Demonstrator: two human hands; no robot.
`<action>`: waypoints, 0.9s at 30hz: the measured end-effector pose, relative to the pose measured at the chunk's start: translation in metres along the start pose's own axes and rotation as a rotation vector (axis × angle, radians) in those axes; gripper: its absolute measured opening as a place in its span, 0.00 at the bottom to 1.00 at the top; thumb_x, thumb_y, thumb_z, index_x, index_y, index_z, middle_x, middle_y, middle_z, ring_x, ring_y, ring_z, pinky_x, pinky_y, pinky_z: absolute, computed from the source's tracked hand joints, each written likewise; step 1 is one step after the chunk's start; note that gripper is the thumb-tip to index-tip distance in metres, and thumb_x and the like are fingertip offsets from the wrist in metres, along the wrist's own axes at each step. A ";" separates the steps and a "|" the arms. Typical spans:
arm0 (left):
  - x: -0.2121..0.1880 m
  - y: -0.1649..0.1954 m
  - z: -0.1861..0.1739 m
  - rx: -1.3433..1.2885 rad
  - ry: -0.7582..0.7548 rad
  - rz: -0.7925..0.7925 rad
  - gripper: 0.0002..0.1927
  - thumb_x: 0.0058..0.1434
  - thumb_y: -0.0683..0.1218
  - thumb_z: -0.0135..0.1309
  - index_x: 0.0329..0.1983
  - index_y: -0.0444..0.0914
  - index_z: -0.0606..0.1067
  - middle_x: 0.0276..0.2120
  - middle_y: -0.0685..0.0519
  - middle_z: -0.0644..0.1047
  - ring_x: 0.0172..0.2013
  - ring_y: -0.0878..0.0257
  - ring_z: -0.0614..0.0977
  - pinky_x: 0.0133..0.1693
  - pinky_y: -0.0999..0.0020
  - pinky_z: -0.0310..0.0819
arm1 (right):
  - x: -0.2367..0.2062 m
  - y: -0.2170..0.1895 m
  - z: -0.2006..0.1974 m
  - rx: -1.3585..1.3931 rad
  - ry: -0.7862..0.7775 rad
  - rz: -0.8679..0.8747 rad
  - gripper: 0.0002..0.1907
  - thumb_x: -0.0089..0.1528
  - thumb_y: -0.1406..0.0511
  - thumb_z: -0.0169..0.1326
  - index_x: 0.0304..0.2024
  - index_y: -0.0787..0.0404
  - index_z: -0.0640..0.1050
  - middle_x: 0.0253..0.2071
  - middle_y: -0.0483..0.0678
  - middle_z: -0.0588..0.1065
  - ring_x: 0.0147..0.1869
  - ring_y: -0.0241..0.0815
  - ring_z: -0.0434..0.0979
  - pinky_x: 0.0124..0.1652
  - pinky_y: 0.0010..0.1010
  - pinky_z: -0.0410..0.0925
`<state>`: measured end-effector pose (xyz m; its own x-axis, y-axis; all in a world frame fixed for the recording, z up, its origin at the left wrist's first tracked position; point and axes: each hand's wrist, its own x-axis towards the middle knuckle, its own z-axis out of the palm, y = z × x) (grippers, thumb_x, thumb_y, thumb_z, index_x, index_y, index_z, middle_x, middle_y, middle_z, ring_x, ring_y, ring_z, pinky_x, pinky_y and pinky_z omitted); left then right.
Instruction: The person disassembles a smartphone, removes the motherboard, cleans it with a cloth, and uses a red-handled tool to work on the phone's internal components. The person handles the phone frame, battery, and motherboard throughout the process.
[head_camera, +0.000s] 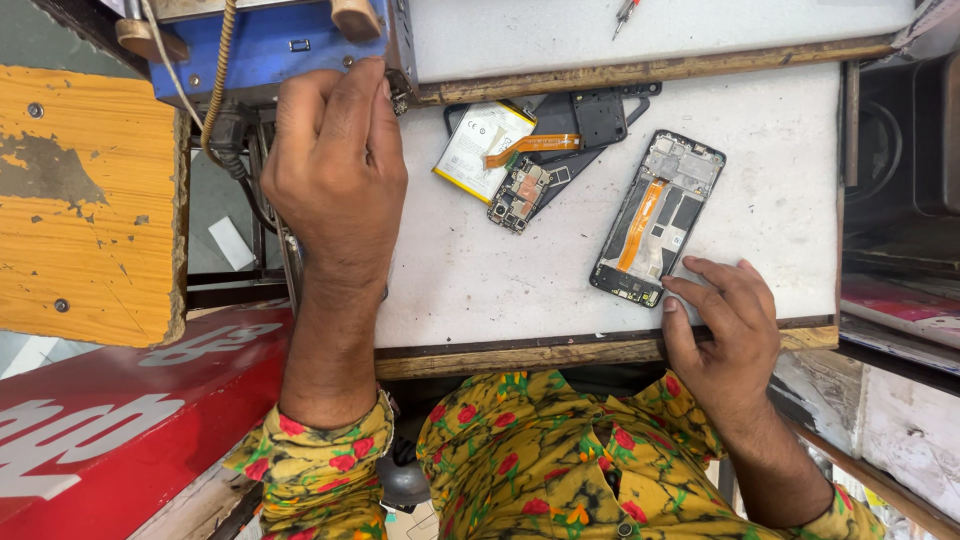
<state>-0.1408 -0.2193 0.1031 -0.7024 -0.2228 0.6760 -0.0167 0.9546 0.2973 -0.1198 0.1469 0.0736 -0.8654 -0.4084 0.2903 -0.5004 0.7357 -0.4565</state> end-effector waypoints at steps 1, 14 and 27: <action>0.001 0.000 0.002 0.014 0.004 0.000 0.09 0.74 0.41 0.64 0.55 0.38 0.79 0.43 0.55 0.76 0.38 0.67 0.84 0.37 0.73 0.83 | 0.000 0.000 -0.001 0.001 0.000 0.001 0.10 0.62 0.69 0.60 0.46 0.56 0.82 0.55 0.48 0.78 0.62 0.49 0.77 0.70 0.53 0.66; -0.011 0.030 -0.024 -0.201 -0.221 -0.059 0.06 0.76 0.42 0.64 0.49 0.37 0.78 0.44 0.51 0.78 0.35 0.57 0.83 0.36 0.62 0.77 | 0.001 -0.001 -0.006 0.034 -0.016 0.014 0.11 0.62 0.69 0.60 0.48 0.57 0.82 0.56 0.49 0.78 0.61 0.51 0.77 0.70 0.54 0.66; -0.084 0.061 -0.027 -0.557 -0.642 -0.295 0.14 0.63 0.39 0.60 0.52 0.39 0.77 0.36 0.49 0.78 0.34 0.57 0.83 0.36 0.67 0.79 | 0.004 0.003 -0.009 -0.067 -0.177 -0.129 0.18 0.57 0.56 0.66 0.50 0.47 0.85 0.67 0.56 0.68 0.70 0.56 0.67 0.68 0.59 0.57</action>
<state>-0.0637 -0.1473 0.0822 -0.9894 -0.1312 0.0629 -0.0296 0.6047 0.7959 -0.1245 0.1527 0.0808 -0.7887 -0.5853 0.1882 -0.6093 0.7030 -0.3668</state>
